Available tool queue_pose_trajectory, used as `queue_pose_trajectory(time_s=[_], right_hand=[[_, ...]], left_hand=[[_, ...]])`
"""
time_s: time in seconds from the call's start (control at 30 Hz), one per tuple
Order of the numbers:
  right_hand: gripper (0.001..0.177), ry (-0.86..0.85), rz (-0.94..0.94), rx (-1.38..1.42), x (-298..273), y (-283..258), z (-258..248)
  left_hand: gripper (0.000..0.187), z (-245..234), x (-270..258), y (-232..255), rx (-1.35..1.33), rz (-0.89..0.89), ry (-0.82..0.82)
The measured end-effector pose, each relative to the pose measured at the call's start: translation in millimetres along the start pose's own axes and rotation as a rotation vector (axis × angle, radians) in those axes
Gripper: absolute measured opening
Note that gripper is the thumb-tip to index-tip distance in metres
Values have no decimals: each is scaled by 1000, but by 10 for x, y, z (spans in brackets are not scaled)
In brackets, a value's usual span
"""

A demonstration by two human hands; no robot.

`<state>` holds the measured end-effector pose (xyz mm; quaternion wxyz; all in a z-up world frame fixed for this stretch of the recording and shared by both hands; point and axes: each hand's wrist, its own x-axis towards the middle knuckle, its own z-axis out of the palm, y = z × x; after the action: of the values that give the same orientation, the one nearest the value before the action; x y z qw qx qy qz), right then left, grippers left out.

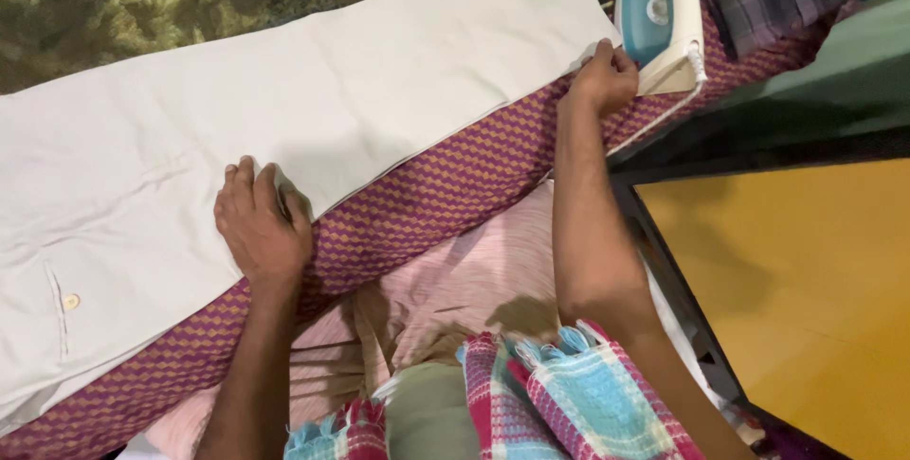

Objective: The person irons a pair of white trousers laid out on a patterned cloth on the floor. They use a blue and white electric iron to smooth the fabric, repeatedly adjusting the trousers and ironing different sections including the legs and waist area.

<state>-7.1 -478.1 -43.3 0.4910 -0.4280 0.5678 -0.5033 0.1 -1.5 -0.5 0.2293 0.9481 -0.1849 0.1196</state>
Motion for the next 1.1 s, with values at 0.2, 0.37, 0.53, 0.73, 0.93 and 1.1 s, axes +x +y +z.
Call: queue_pose_trajectory(time_s=[0.2,0.37,0.53,0.73,0.93,1.1], right_hand=[[33,-611,-560,-396,-302,-92,154],[56,-1341,-1317,-918,-562,-333,578],[67,-1549,-1232,-1148,-610,-328,809],[68,-1385,-1162,-1244,-74,-275,1063],[67,-1193,-1218,-1249,-264,-459,1077],[75,-1667,-1302,-1073,-1379,-314,314]], left_hand=[[39,55,3,-60,42,-21,-25],[37,75,38,-63,57,-23,-22],[35,75,39,-44,80,-27,-23],[32,78,62,-50,90,-8,-13],[31,38,76,-50,30,4,26],[39,89,39,-118,32,-1,-22]])
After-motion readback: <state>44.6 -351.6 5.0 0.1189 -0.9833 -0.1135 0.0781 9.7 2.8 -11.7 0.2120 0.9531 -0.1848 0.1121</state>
